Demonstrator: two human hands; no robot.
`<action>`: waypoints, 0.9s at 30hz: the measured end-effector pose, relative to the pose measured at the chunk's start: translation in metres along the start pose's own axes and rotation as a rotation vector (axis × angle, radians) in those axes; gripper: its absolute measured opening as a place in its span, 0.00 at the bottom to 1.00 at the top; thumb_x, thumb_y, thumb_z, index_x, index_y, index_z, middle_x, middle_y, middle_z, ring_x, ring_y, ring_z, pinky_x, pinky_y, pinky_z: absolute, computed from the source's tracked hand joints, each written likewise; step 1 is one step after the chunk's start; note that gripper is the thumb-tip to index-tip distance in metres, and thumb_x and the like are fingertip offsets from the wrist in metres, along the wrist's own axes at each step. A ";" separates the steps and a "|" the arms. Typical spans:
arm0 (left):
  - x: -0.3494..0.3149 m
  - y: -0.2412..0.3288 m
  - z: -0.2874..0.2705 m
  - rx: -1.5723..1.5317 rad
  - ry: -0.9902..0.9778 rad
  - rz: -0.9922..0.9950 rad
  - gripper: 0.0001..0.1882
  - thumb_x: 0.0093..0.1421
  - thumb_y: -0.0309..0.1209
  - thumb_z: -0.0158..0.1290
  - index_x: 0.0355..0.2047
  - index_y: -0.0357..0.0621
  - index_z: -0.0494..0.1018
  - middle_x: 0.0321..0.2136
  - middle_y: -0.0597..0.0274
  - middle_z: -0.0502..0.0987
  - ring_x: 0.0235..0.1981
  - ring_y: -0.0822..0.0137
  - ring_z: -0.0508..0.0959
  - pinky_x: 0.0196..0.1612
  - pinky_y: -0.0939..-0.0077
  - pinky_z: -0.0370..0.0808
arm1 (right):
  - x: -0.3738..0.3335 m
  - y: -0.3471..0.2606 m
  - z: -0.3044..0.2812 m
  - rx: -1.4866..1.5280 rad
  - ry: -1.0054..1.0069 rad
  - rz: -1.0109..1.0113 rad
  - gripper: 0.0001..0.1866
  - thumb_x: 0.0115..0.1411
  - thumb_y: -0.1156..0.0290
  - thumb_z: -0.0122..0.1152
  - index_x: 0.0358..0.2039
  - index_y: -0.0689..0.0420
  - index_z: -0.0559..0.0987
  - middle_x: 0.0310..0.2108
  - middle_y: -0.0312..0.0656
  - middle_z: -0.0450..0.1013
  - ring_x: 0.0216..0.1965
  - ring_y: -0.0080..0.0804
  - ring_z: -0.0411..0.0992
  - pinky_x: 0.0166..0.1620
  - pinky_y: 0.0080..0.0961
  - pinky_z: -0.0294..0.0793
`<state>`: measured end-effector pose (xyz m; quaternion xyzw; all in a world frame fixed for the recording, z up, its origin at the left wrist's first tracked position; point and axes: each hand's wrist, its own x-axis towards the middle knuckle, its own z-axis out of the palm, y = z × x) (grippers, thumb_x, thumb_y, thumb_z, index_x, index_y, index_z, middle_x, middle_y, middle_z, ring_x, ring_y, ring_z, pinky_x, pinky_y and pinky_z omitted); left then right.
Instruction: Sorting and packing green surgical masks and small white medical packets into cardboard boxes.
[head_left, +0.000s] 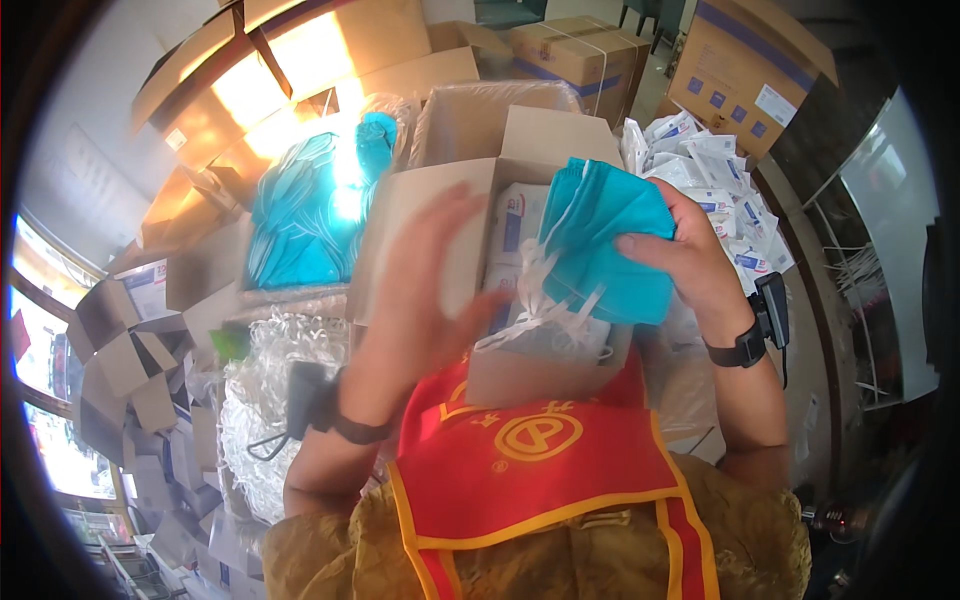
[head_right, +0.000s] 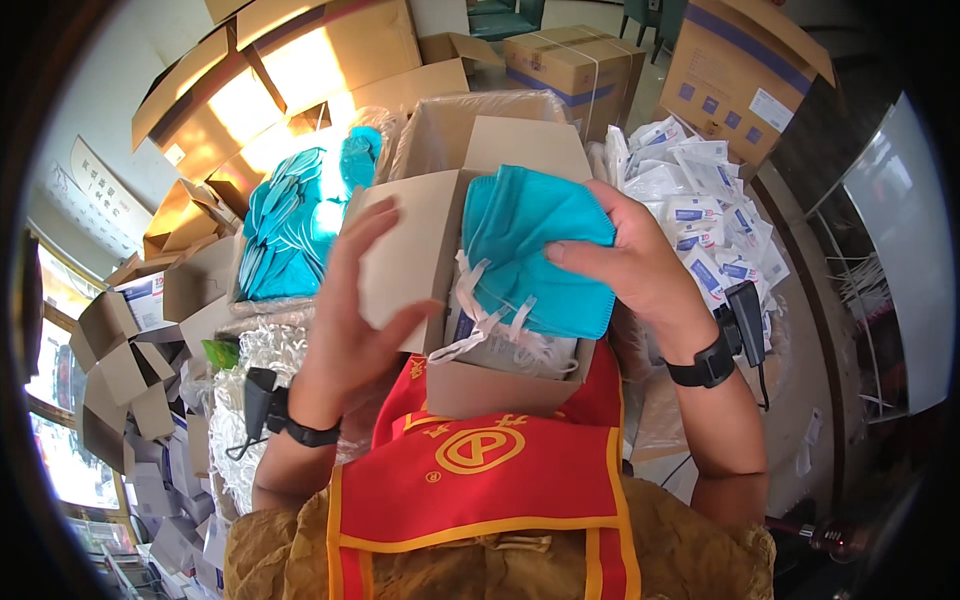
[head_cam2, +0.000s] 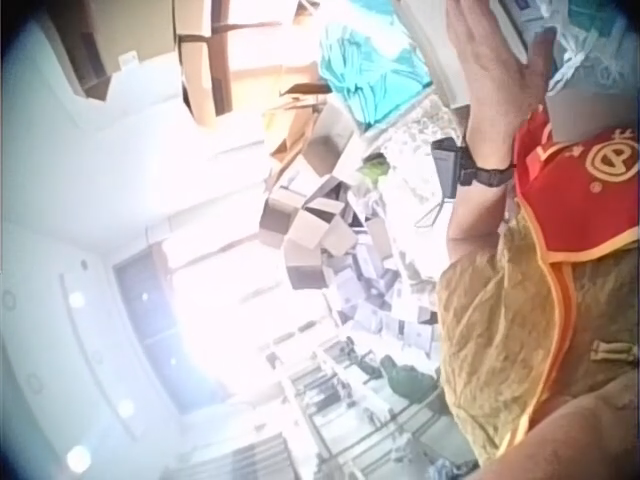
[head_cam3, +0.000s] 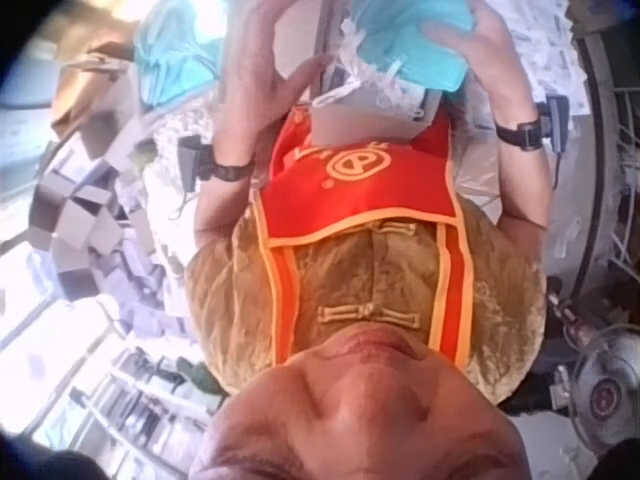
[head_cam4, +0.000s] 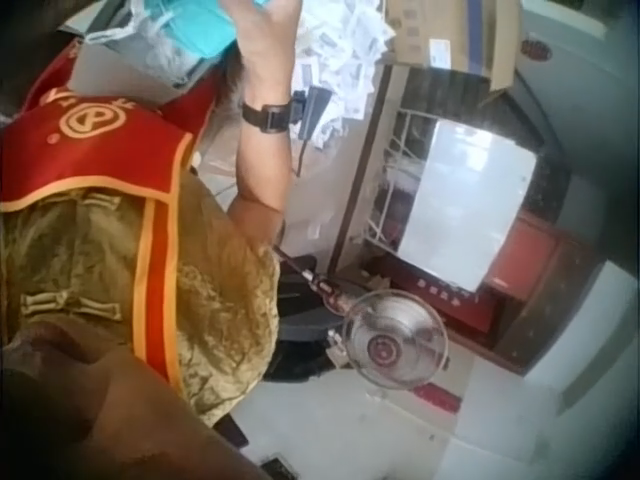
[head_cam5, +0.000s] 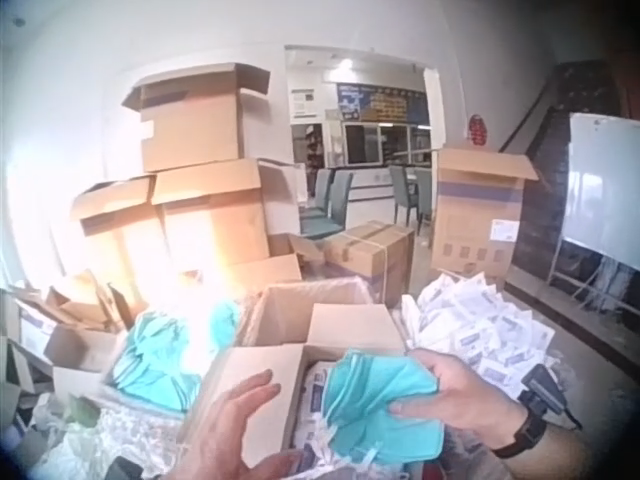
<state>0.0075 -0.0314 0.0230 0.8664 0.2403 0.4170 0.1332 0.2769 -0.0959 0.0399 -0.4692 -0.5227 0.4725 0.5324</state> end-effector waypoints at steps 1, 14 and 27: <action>0.005 0.005 0.007 0.004 0.001 -0.005 0.38 0.45 0.22 0.64 0.58 0.41 0.62 0.55 0.47 0.68 0.56 0.47 0.69 0.57 0.62 0.67 | 0.001 -0.001 0.003 0.002 -0.006 0.001 0.26 0.52 0.77 0.66 0.52 0.64 0.71 0.44 0.39 0.75 0.44 0.24 0.73 0.49 0.23 0.73; 0.013 0.016 0.029 -0.821 -0.419 -0.358 0.51 0.47 0.16 0.57 0.68 0.46 0.44 0.49 0.50 0.73 0.48 0.55 0.76 0.49 0.63 0.72 | -0.005 0.002 -0.010 0.223 -0.121 0.040 0.30 0.52 0.76 0.64 0.56 0.64 0.68 0.48 0.42 0.74 0.48 0.28 0.73 0.53 0.25 0.72; 0.007 0.028 0.034 0.389 0.089 0.519 0.25 0.45 0.24 0.61 0.47 0.50 0.75 0.54 0.57 0.71 0.52 0.61 0.74 0.58 0.56 0.63 | -0.005 0.019 0.011 0.597 -0.161 0.273 0.25 0.60 0.76 0.55 0.58 0.64 0.66 0.50 0.45 0.73 0.48 0.32 0.75 0.51 0.27 0.75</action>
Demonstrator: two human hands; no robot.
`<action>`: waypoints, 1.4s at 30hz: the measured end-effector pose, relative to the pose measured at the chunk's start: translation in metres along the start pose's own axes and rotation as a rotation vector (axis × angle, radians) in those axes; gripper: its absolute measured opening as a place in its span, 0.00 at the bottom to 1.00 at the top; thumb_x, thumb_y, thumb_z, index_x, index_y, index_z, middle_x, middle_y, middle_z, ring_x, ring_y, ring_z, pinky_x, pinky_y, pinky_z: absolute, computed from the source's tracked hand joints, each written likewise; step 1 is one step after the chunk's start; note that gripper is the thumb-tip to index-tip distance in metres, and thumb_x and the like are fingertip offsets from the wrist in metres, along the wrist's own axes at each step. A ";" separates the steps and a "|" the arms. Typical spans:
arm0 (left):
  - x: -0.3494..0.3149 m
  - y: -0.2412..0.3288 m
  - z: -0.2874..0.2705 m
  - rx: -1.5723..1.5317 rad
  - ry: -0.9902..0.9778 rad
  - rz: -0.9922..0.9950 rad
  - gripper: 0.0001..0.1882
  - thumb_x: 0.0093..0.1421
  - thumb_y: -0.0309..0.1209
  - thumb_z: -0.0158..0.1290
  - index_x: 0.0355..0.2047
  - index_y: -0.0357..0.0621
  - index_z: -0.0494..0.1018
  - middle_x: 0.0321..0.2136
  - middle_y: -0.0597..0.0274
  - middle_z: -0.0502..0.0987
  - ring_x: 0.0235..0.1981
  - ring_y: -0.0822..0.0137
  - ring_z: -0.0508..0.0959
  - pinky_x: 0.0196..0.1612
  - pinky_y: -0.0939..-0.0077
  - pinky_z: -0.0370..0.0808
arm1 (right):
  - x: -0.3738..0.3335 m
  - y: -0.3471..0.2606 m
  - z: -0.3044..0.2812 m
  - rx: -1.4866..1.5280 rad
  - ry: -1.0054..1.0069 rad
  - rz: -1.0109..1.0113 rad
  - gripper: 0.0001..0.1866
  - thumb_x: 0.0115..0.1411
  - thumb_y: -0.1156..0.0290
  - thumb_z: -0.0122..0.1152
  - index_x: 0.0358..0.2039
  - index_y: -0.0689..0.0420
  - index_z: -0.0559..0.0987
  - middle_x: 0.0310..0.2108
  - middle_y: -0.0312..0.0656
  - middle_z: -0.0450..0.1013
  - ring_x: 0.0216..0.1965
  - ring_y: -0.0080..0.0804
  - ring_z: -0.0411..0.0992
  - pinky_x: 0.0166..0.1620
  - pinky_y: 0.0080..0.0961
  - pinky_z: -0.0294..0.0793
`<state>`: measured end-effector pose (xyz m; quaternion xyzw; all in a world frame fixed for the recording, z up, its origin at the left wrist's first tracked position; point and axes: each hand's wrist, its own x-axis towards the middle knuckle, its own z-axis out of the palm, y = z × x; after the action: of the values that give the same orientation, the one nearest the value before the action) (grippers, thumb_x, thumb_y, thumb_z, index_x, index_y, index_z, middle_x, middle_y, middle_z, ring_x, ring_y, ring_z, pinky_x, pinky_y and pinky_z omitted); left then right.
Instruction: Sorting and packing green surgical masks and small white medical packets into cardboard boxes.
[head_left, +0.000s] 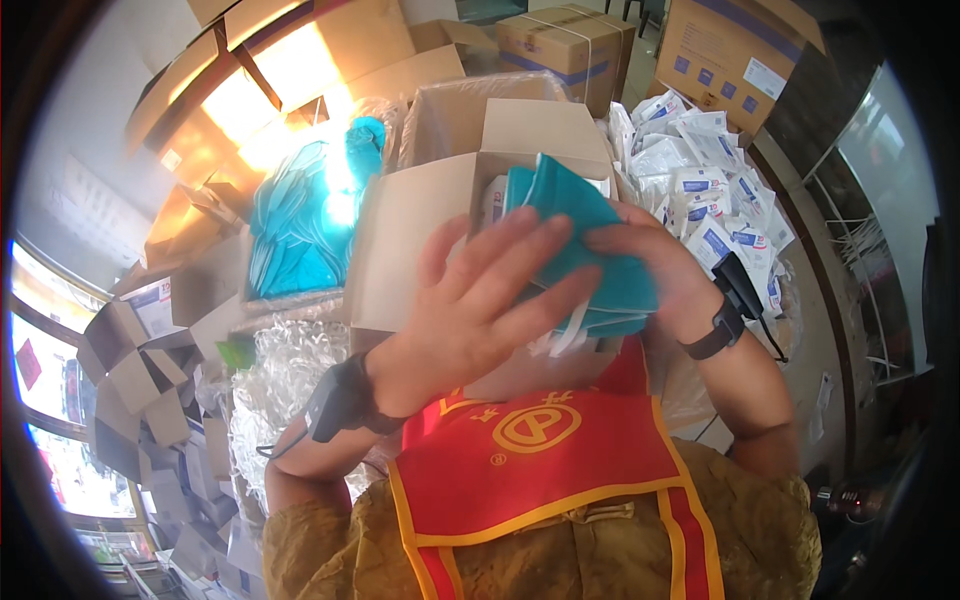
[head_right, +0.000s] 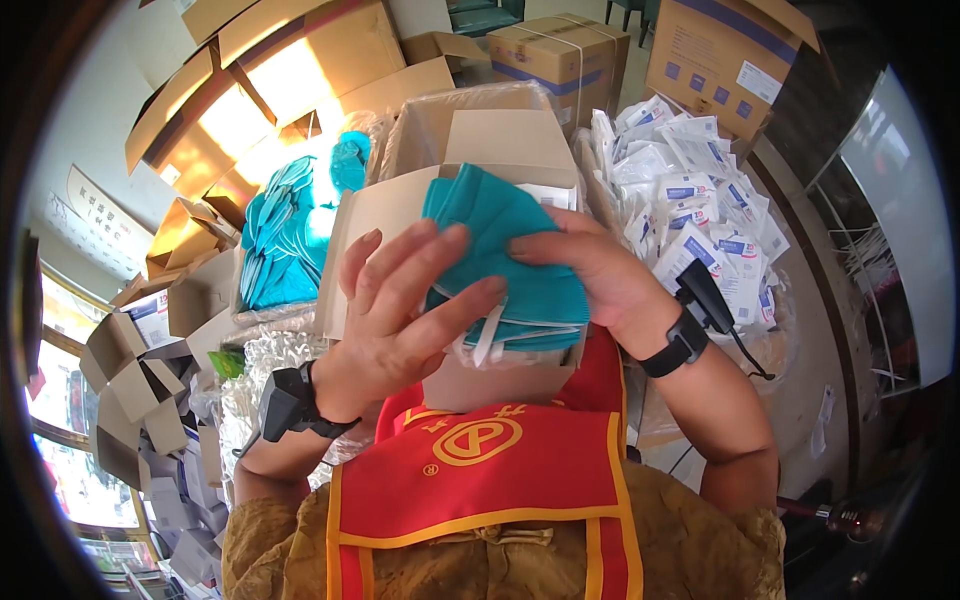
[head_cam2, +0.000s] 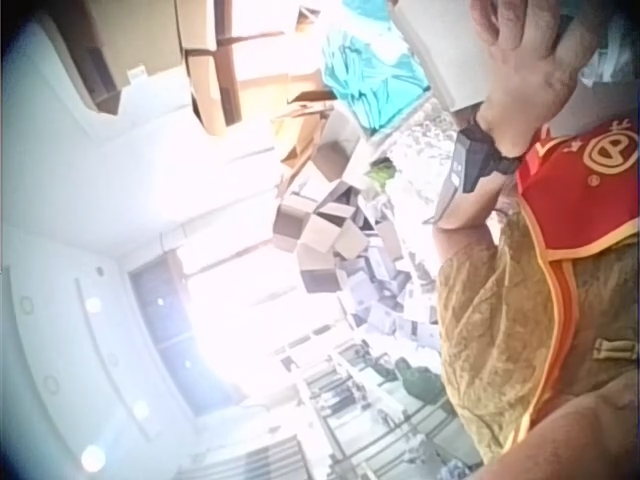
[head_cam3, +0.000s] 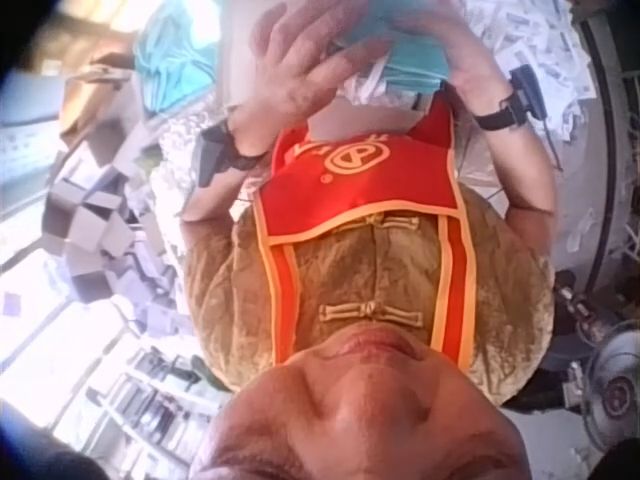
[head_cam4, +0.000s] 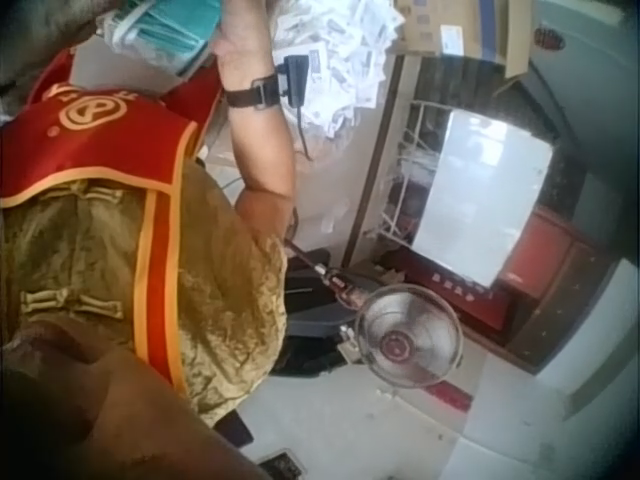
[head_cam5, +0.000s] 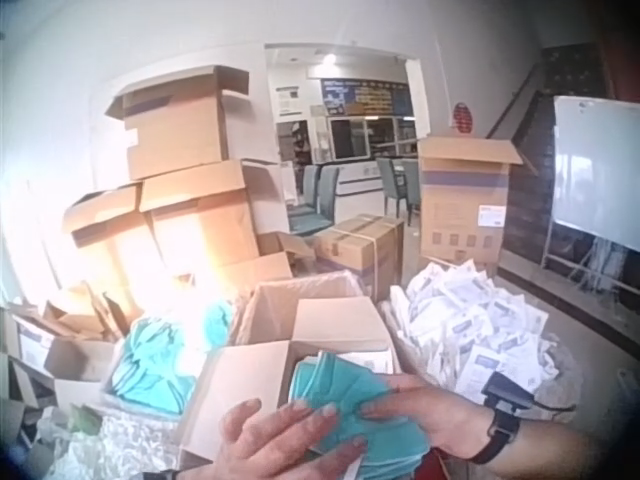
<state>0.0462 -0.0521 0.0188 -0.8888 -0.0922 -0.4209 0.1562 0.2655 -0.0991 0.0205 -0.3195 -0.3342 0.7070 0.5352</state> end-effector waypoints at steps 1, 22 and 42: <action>0.000 -0.003 -0.001 0.001 0.001 -0.003 0.25 0.45 0.24 0.61 0.47 0.50 0.75 0.54 0.57 0.71 0.52 0.61 0.74 0.58 0.56 0.63 | 0.000 0.006 -0.004 -0.001 -0.001 0.002 0.25 0.60 0.76 0.55 0.58 0.64 0.66 0.50 0.45 0.73 0.48 0.32 0.75 0.51 0.27 0.75; -0.037 -0.010 0.022 -0.479 -0.444 -0.233 0.22 0.37 0.28 0.62 0.34 0.39 0.67 0.37 0.50 0.70 0.40 0.47 0.72 0.40 0.60 0.72 | -0.037 0.020 0.048 -1.138 -0.281 -0.770 0.08 0.55 0.76 0.65 0.32 0.63 0.75 0.38 0.45 0.73 0.45 0.39 0.72 0.43 0.24 0.72; -0.056 -0.051 -0.109 0.027 -0.659 -0.308 0.13 0.37 0.27 0.58 0.25 0.45 0.67 0.23 0.60 0.68 0.24 0.57 0.74 0.24 0.64 0.72 | -0.115 -0.045 0.009 -0.507 0.218 -0.021 0.10 0.61 0.70 0.55 0.29 0.65 0.79 0.16 0.35 0.71 0.16 0.15 0.65 0.21 0.15 0.62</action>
<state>-0.0824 -0.0454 0.0509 -0.9503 -0.2758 -0.1293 0.0646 0.3083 -0.2028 0.0726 -0.5140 -0.4442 0.5565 0.4784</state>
